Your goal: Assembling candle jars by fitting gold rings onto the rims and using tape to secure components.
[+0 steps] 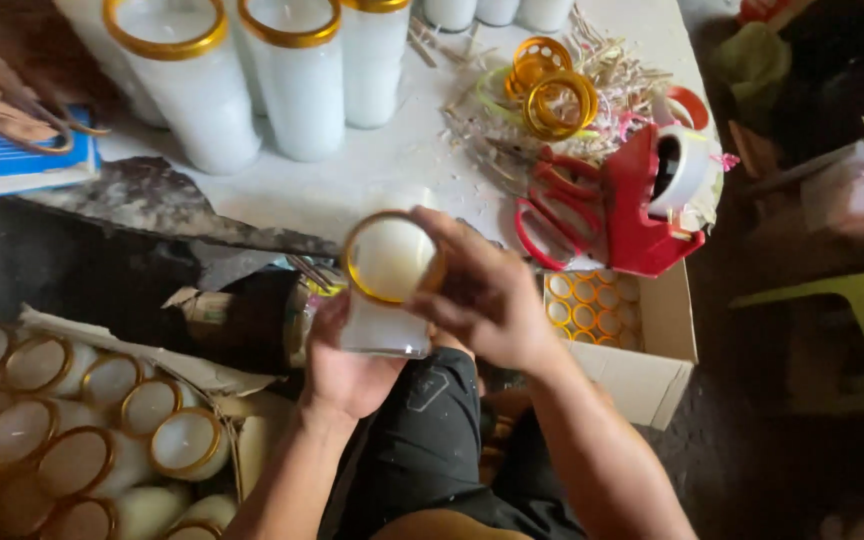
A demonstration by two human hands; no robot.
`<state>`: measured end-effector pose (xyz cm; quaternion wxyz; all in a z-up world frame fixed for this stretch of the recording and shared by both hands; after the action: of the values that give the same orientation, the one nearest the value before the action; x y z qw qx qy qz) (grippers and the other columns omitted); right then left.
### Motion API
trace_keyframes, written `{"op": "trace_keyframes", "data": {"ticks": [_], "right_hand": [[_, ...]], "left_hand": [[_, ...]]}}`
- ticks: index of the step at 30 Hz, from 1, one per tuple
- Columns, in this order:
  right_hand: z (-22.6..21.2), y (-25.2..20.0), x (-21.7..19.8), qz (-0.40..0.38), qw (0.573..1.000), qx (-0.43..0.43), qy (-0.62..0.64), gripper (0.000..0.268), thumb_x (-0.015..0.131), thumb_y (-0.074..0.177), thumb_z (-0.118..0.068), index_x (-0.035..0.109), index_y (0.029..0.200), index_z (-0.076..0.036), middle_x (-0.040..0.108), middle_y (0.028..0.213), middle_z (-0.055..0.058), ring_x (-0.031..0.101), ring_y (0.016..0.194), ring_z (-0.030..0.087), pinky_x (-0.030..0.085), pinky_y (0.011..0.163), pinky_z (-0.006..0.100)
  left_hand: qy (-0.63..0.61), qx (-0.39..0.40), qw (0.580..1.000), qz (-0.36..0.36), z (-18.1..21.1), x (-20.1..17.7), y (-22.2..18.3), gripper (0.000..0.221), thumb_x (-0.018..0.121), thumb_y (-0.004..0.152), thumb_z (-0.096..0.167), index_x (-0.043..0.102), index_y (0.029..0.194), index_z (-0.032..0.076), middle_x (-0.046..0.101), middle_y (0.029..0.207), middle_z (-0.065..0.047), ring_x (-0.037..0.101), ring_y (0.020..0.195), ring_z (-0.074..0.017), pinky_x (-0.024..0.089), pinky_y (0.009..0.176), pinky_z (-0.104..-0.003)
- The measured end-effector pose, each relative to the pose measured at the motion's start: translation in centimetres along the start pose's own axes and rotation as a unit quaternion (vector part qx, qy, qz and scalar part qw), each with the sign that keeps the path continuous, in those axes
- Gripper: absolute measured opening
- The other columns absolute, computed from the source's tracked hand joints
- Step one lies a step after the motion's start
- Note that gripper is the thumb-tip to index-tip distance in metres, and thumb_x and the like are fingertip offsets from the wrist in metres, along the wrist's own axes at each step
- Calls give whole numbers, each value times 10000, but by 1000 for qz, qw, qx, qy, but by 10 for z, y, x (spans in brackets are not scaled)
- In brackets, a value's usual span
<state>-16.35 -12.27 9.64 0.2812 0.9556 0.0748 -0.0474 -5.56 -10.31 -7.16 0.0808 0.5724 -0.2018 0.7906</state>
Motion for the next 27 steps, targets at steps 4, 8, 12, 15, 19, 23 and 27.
{"op": "trace_keyframes", "data": {"ticks": [4,8,12,15,19,23,27], "right_hand": [[44,23,-69,165,972,-61,-154,673,723,915,116,455,1499,-87,672,1025,105,616,728,129,473,615,254],[0,7,-41,110,986,-65,-104,602,708,1003,-76,422,1531,-46,495,967,23,377,770,105,317,732,231],[15,16,-21,-30,993,6,-115,581,704,972,11,472,1500,-51,501,1152,50,443,1085,173,380,966,319],[22,12,-64,106,985,-127,-49,545,713,954,102,517,1448,-20,543,1501,112,456,1484,265,386,1270,412],[19,5,-52,105,985,-124,-60,438,778,892,7,600,1291,-19,620,1281,113,547,1261,264,449,1091,412],[12,-6,-50,71,977,-121,-159,215,758,890,-89,683,1079,-20,677,1001,188,686,975,338,515,931,468],[10,-16,-92,223,950,-91,-200,672,796,905,28,493,1505,4,670,877,191,633,777,217,573,718,356]], "left_hand": [[47,34,996,-63,11,10,-10,614,684,907,415,569,1363,20,664,1268,-185,643,1114,-349,555,870,-458],[30,38,989,-141,11,1,-9,359,656,982,334,602,1210,62,603,1248,-201,627,1089,-383,621,775,-529],[61,14,996,-56,4,-12,-9,510,643,932,378,606,1284,10,687,1181,-189,654,1037,-346,535,846,-467],[48,-13,987,-151,-1,27,-16,673,600,927,544,582,1345,17,672,1225,-246,678,1014,-411,576,839,-545],[14,7,967,-253,13,63,-11,737,508,915,642,591,1336,42,673,1131,-241,679,815,-394,565,740,-533],[20,-3,956,-294,-2,53,-13,749,527,909,676,625,1235,9,652,997,-330,662,782,-459,560,699,-542],[93,89,962,-240,17,24,7,599,527,952,491,601,1288,1,700,1102,-293,681,813,-368,553,806,-481]]}}
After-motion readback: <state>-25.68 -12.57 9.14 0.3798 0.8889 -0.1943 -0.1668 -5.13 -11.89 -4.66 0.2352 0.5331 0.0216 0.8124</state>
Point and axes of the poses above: each hand's wrist, its own y-axis towards the middle knuckle, its own x-axis out of the palm, z = x × y, the point moved 9 cm from there along y, towards the middle knuckle
